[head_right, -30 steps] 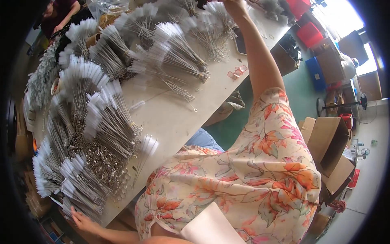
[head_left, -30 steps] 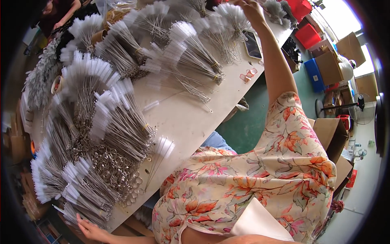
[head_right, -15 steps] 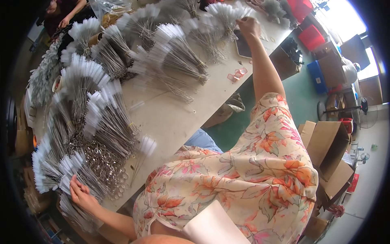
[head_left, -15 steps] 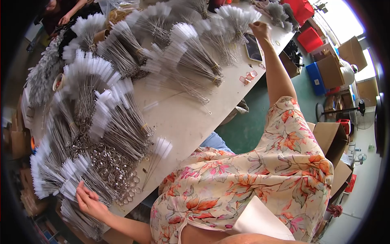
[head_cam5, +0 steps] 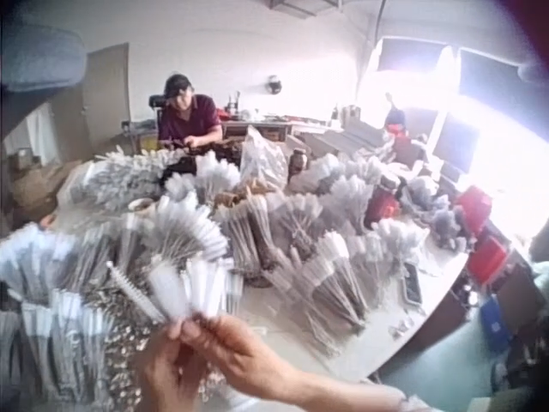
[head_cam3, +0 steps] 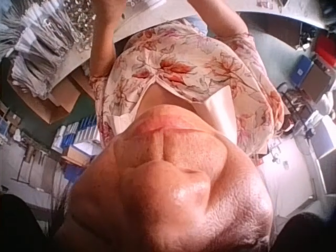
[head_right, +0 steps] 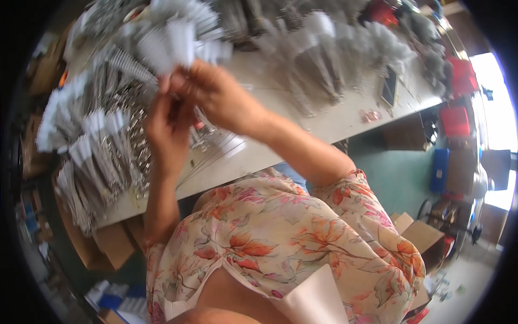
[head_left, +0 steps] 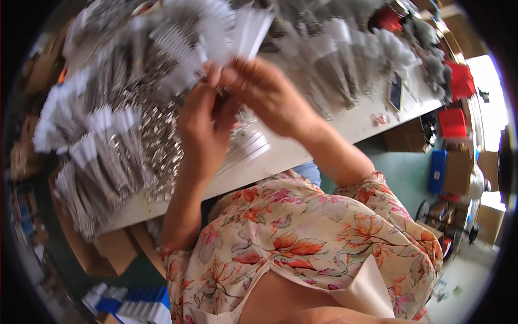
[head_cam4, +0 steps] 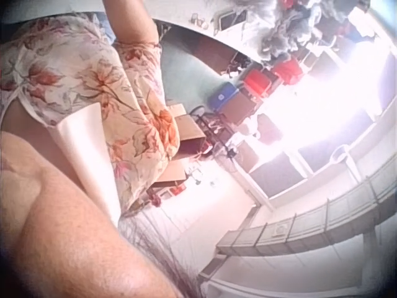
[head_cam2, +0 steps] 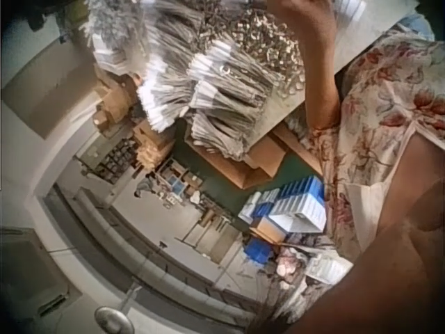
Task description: Assembling small white brushes by attaching metal rings.
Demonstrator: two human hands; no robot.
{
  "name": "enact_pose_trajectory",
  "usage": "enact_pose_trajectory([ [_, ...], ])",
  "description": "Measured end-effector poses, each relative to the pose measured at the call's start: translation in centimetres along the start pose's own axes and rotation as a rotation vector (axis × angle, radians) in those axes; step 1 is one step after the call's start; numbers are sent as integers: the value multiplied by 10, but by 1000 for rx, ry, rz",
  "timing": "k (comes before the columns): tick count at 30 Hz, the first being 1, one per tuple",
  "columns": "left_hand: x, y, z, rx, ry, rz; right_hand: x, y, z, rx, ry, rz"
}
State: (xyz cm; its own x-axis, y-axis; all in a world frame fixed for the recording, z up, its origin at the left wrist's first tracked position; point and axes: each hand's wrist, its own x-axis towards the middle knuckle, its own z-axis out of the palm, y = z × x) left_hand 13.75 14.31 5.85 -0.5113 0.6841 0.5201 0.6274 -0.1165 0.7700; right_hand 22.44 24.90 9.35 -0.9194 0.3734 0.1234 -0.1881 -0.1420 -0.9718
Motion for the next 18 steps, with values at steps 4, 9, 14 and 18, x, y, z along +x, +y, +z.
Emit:
enact_pose_trajectory([
  [4,-12,-12,-27,-7,127,124,1,11,28,-89,-87,-415],
  [9,-26,1,-47,-167,94,21,0,42,4,20,69,45],
  [14,-55,-30,-23,222,57,373,-3,61,16,940,-44,275],
  [18,-43,-24,-66,183,165,327,-2,33,11,156,-118,310],
])
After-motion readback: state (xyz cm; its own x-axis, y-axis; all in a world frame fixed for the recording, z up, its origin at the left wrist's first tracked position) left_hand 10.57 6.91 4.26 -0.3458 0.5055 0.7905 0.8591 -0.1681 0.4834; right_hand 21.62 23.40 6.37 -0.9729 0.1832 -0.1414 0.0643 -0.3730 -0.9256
